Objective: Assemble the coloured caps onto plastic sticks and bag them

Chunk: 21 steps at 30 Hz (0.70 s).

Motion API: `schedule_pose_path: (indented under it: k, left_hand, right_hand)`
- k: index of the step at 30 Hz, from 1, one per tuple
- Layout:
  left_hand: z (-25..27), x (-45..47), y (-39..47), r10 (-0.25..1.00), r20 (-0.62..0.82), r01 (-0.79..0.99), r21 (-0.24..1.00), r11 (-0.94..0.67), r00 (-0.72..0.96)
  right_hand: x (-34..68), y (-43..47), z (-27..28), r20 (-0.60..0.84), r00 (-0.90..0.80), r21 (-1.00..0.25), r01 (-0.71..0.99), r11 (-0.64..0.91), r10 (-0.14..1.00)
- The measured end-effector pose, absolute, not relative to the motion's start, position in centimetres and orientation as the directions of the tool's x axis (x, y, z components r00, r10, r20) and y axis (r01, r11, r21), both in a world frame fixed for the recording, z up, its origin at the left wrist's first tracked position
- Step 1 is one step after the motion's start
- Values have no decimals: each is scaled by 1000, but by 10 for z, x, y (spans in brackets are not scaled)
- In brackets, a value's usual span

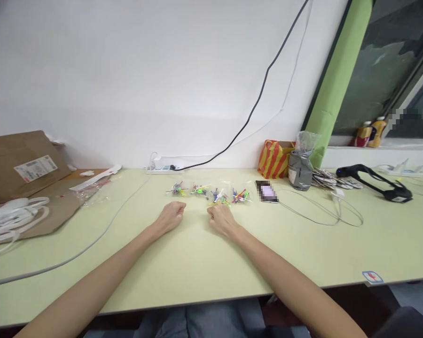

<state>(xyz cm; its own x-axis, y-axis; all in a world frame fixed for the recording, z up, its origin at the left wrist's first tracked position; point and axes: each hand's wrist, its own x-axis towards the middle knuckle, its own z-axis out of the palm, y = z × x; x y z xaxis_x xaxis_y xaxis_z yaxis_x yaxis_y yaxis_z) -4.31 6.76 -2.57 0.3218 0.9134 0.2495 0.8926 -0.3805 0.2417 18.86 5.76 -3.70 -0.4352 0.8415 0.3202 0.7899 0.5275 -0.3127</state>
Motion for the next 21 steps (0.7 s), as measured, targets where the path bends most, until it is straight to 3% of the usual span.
schedule_pose_path:
  k: [6,11,17,21]
  left_hand:
    - [-17,-30,57,914,145,909,127,-397,379]
    - [-11,-24,51,921,2,920,36,-390,390]
    - [-12,-33,52,878,-109,885,32,-465,466]
    - [-15,-36,52,860,-75,864,37,-503,504]
  right_hand:
    - [189,57,-34,330,-380,-439,749,497,864]
    - [190,61,-39,252,-450,-512,689,512,857]
    - [191,64,-45,169,-501,-569,654,499,849]
    - [193,64,-43,169,-586,-565,601,565,792]
